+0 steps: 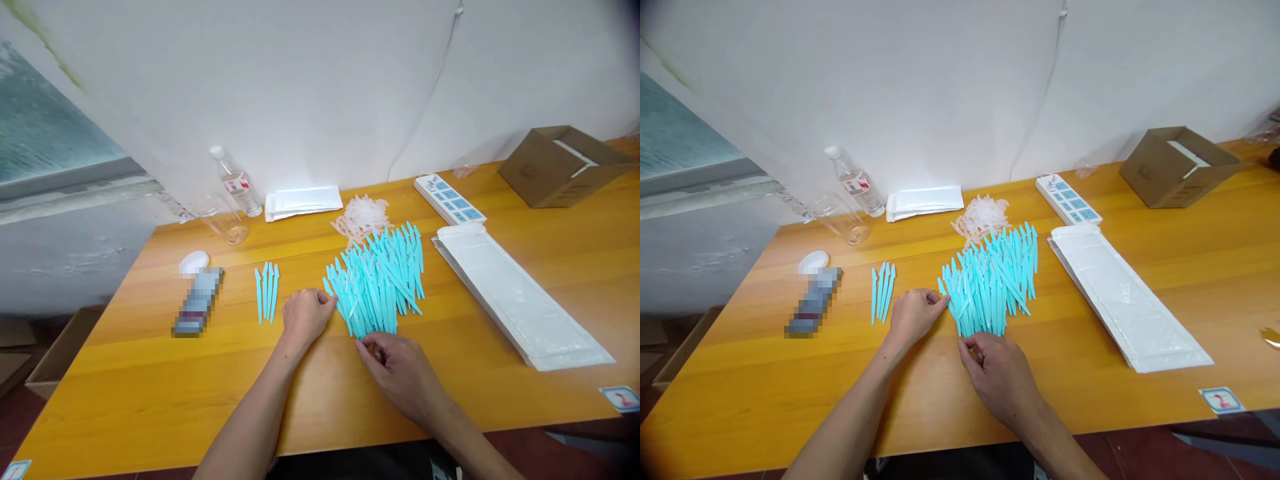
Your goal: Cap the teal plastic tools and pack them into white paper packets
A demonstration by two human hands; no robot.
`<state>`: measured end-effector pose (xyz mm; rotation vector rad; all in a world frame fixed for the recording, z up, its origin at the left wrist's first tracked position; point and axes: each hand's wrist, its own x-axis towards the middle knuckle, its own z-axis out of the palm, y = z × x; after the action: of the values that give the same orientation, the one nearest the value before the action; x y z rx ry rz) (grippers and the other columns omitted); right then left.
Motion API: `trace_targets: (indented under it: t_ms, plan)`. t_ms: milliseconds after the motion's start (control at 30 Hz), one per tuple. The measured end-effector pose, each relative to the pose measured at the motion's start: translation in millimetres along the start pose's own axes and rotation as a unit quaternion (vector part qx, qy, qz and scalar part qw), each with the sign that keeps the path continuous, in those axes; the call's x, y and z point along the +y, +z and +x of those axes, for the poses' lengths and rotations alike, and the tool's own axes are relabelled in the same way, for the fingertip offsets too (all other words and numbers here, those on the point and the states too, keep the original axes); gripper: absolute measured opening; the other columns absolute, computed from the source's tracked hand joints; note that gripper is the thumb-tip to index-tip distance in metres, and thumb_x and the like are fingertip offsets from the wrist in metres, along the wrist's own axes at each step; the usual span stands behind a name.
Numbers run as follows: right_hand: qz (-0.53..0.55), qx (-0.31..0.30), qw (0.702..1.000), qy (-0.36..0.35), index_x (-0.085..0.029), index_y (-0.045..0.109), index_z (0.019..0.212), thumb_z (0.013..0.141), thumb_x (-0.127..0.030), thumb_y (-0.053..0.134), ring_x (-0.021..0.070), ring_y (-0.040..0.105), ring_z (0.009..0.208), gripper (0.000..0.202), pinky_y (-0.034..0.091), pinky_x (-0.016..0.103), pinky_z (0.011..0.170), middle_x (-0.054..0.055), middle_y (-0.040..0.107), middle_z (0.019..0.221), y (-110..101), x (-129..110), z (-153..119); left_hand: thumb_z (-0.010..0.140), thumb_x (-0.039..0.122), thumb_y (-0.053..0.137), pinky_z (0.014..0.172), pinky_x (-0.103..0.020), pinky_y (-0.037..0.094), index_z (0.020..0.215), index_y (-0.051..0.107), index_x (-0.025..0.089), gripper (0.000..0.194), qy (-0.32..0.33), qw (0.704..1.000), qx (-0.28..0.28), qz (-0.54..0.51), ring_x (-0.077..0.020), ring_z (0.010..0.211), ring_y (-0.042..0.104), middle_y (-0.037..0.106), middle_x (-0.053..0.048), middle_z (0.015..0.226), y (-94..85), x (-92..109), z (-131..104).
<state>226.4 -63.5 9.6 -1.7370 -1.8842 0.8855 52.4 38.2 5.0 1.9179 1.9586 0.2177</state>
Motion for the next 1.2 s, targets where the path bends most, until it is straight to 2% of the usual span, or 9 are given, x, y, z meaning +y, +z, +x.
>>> trace_targets:
  t_ms: [233,333,433,533,667,733,867,967,1200]
  plan:
    - [0.027,0.000,0.999,-0.029,-0.021,0.068,0.082,0.097,-0.035,0.048,0.0147,0.055,0.060,0.029,0.032,0.027,0.059,0.000,0.063,0.067,-0.6,-5.9,12.1,0.072,0.035,0.061,0.057,-0.029,0.034,0.064,0.073,0.023,0.019,-0.018,0.999,-0.031,0.038,-0.0241,0.069,0.065,0.072,-0.007,0.069,-22.0,-20.2,11.4]
    - [0.051,0.006,0.998,-0.046,-0.020,0.070,0.096,0.096,-0.036,0.051,0.0165,0.058,0.067,0.025,0.038,0.027,0.064,0.002,0.066,0.075,2.3,-16.7,23.4,0.074,0.034,0.059,0.054,-0.026,0.034,0.060,0.066,0.020,0.021,-0.022,0.996,-0.048,-0.077,-0.0186,0.061,0.061,0.066,-0.002,0.060,-23.9,-17.5,2.5]
    - [0.073,0.016,0.995,-0.071,-0.020,0.063,0.122,0.093,-0.034,0.056,0.0185,0.061,0.077,0.033,0.043,0.028,0.070,0.004,0.069,0.090,3.3,-26.7,39.4,0.077,0.035,0.058,0.050,-0.023,0.034,0.063,0.062,0.018,0.023,-0.014,0.980,-0.018,-0.200,-0.0132,0.054,0.055,0.061,0.001,0.057,-24.3,-2.6,-11.6]
    - [0.088,0.027,0.991,-0.101,-0.022,0.063,0.122,0.098,-0.027,0.044,0.0185,0.063,0.084,0.031,0.044,0.028,0.075,0.005,0.070,0.097,-5.0,-27.1,56.1,0.080,0.039,0.060,0.050,-0.022,0.037,0.071,0.065,0.017,0.024,0.035,0.964,-0.002,-0.263,-0.0120,0.054,0.056,0.064,0.001,0.060,-29.6,9.0,-7.0]
    - [0.094,0.033,0.995,-0.023,-0.017,0.065,0.115,0.098,-0.029,0.040,0.0180,0.060,0.073,0.033,0.043,0.028,0.065,0.005,0.068,0.085,-28.9,-8.6,68.9,0.089,0.044,0.056,0.063,-0.025,0.051,0.095,0.074,0.018,0.032,0.210,0.948,-0.056,-0.233,-0.0165,0.072,0.067,0.075,-0.005,0.084,-40.7,5.6,62.4]
    - [0.102,0.016,0.994,0.019,-0.016,0.065,0.111,0.097,-0.032,0.042,0.0169,0.056,0.068,0.031,0.041,0.027,0.061,0.002,0.064,0.079,-40.6,2.7,69.5,0.094,0.040,0.050,0.078,-0.029,0.054,0.109,0.073,0.019,0.035,0.247,0.962,0.051,-0.100,-0.0190,0.087,0.069,0.074,-0.008,0.106,-40.6,4.2,114.0]
    - [0.120,-0.019,0.992,0.039,-0.020,0.066,0.089,0.098,-0.041,0.041,0.0143,0.049,0.062,0.034,0.036,0.025,0.056,-0.002,0.056,0.069,-54.8,15.6,66.0,0.091,0.024,0.053,0.100,-0.038,0.045,0.115,0.072,0.024,0.031,0.296,0.954,0.047,-0.016,-0.0262,0.117,0.059,0.064,-0.007,0.131,-27.3,11.9,191.1]
    - [0.116,-0.025,0.992,0.043,-0.020,0.066,0.084,0.098,-0.045,0.042,0.0135,0.048,0.063,0.037,0.036,0.025,0.057,-0.003,0.056,0.069,-59.1,17.2,66.2,0.091,0.024,0.053,0.099,-0.039,0.044,0.107,0.074,0.024,0.027,0.324,0.946,0.019,0.026,-0.0275,0.116,0.057,0.067,-0.008,0.122,-19.6,15.0,207.8]
    - [0.095,-0.008,0.995,0.038,-0.018,0.069,0.083,0.097,-0.048,0.044,0.0128,0.047,0.061,0.041,0.036,0.025,0.055,-0.002,0.058,0.069,-63.7,17.5,75.0,0.097,0.040,0.047,0.093,-0.034,0.042,0.098,0.070,0.018,0.032,0.333,0.941,-0.021,0.060,-0.0244,0.104,0.060,0.066,-0.012,0.107,-23.3,6.1,198.1]
